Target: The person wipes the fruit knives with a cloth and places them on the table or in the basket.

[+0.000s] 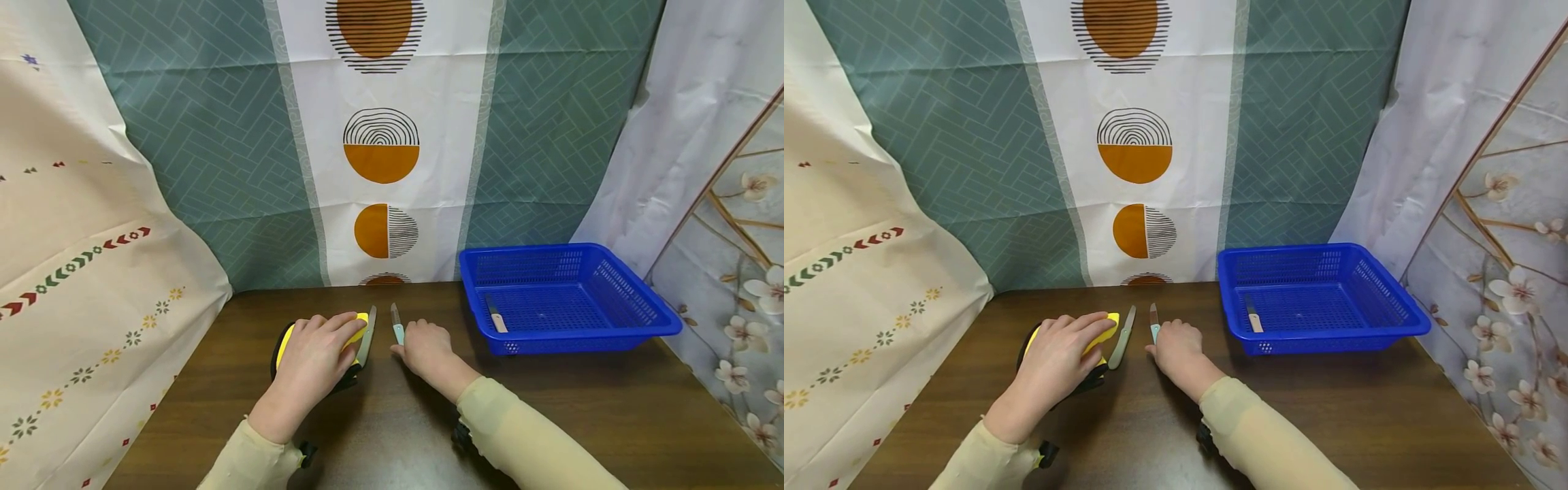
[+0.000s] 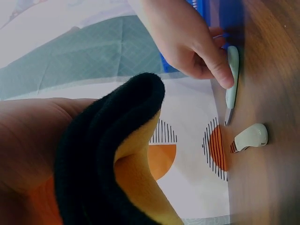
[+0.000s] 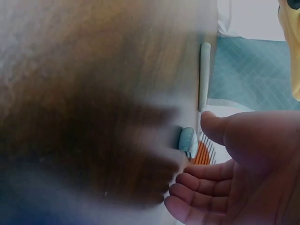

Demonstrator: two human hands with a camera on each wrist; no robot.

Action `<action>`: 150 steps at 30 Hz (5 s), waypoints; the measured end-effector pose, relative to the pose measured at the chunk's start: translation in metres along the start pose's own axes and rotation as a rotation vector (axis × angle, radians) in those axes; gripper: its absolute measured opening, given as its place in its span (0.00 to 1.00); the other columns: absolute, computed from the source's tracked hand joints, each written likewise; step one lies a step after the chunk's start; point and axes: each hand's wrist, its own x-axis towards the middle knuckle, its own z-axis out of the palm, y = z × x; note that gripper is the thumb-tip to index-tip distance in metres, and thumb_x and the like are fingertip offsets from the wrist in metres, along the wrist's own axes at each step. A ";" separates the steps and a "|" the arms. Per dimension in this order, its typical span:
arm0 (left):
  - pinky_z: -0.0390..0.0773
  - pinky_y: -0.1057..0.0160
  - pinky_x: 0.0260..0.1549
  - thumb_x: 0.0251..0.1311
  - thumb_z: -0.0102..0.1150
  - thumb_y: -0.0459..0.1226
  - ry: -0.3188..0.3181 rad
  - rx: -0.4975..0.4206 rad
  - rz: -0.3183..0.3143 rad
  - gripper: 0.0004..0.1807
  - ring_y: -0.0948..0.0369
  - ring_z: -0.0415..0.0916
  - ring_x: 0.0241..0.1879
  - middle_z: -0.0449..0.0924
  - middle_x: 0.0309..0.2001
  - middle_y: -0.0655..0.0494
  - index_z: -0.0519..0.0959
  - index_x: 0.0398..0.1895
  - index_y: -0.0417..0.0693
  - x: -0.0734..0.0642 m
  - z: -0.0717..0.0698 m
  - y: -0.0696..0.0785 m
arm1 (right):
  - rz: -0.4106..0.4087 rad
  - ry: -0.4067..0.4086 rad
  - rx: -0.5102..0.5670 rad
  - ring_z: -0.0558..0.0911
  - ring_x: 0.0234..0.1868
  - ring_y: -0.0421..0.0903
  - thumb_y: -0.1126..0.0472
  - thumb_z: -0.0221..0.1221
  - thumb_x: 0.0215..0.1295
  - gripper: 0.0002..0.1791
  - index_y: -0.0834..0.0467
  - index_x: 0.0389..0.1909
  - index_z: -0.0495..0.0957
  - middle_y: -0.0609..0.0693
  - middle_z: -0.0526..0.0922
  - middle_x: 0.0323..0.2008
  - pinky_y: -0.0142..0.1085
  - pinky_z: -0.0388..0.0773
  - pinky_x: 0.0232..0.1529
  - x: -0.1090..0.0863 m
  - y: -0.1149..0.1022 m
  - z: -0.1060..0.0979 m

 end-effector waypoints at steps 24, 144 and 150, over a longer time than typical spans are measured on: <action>0.77 0.47 0.40 0.61 0.81 0.37 -0.007 -0.007 0.005 0.22 0.47 0.83 0.41 0.89 0.60 0.52 0.90 0.60 0.54 0.000 0.002 0.000 | -0.030 0.017 -0.045 0.86 0.38 0.51 0.45 0.71 0.73 0.21 0.61 0.37 0.80 0.53 0.80 0.32 0.50 0.86 0.37 0.008 -0.002 0.002; 0.74 0.49 0.38 0.62 0.77 0.33 0.051 -0.035 -0.019 0.24 0.46 0.82 0.41 0.88 0.62 0.51 0.89 0.62 0.53 0.019 -0.007 0.002 | -0.277 0.296 0.411 0.76 0.34 0.41 0.59 0.68 0.78 0.09 0.53 0.54 0.87 0.41 0.82 0.39 0.39 0.76 0.35 -0.109 0.053 -0.087; 0.75 0.49 0.38 0.62 0.78 0.33 0.076 -0.043 -0.003 0.24 0.46 0.82 0.40 0.88 0.62 0.51 0.90 0.62 0.54 0.020 -0.009 0.007 | -0.280 0.295 0.404 0.76 0.34 0.41 0.59 0.67 0.79 0.09 0.53 0.55 0.86 0.40 0.81 0.39 0.39 0.76 0.34 -0.109 0.052 -0.087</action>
